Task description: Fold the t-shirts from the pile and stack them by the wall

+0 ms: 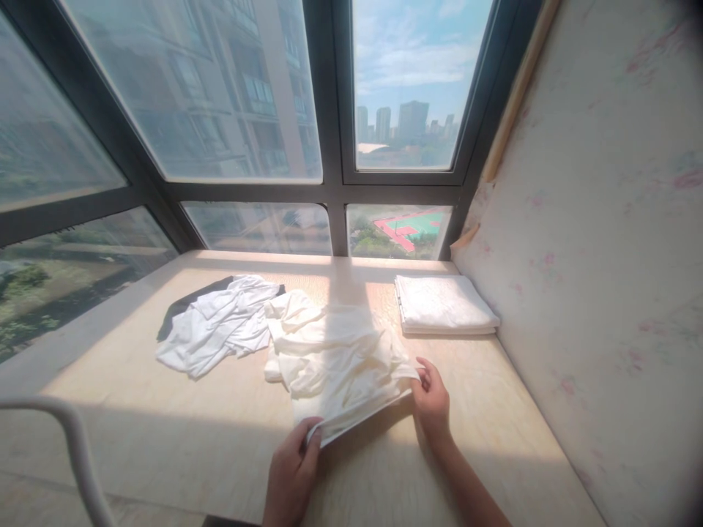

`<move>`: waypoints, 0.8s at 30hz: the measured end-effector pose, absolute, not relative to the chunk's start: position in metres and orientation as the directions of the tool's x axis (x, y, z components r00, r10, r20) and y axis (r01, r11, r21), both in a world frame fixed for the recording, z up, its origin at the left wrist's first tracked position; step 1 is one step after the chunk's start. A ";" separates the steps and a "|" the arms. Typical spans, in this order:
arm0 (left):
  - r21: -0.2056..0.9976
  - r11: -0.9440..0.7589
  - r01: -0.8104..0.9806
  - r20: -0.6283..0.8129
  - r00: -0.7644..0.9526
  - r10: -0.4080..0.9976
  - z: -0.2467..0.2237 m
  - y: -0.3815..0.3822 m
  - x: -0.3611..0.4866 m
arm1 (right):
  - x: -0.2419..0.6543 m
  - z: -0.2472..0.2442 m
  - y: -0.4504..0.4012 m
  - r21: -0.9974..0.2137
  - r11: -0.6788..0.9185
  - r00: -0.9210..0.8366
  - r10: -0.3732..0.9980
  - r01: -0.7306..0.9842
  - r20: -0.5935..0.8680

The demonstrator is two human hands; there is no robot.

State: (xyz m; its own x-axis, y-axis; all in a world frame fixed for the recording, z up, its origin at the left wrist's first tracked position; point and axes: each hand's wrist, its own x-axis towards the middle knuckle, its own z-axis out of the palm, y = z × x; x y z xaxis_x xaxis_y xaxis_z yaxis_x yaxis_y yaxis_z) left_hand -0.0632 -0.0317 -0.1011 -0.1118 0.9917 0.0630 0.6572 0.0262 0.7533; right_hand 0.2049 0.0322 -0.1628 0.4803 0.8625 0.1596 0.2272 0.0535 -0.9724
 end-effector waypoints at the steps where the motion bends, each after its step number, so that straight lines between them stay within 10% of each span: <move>1: 0.779 0.045 0.625 0.064 -0.151 0.986 -0.100 -0.031 -0.065 | 0.207 -0.161 0.031 -0.984 0.033 0.511 0.851 0.175 0.119; 6: 0.842 0.077 0.534 0.113 -0.314 0.943 -0.092 -0.033 -0.072 | 0.211 -0.155 0.019 -0.907 0.150 0.500 0.793 0.394 0.348; 10: 0.839 0.059 0.540 0.182 -0.382 0.906 -0.083 -0.033 -0.080 | 0.210 -0.153 0.003 -0.585 0.418 0.063 0.775 0.695 0.629; 18: 0.762 -0.063 0.645 0.239 -0.190 0.952 -0.095 -0.042 -0.085 | 0.213 -0.143 -0.026 -0.731 0.195 0.134 0.921 0.653 0.366; 24: 0.736 -0.110 0.668 0.307 -0.185 0.933 -0.103 -0.047 -0.084 | 0.217 -0.137 -0.046 -0.589 0.337 -0.076 0.904 0.735 0.422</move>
State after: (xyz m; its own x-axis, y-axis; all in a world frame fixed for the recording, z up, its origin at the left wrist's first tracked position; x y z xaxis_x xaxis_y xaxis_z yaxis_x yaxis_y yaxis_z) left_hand -0.0841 -0.0469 -0.1027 -0.1851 0.9335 0.3072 0.6683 -0.1096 0.7358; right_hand 0.2167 -0.0457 -0.1375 -0.0762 0.9036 0.4216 0.7349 0.3366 -0.5887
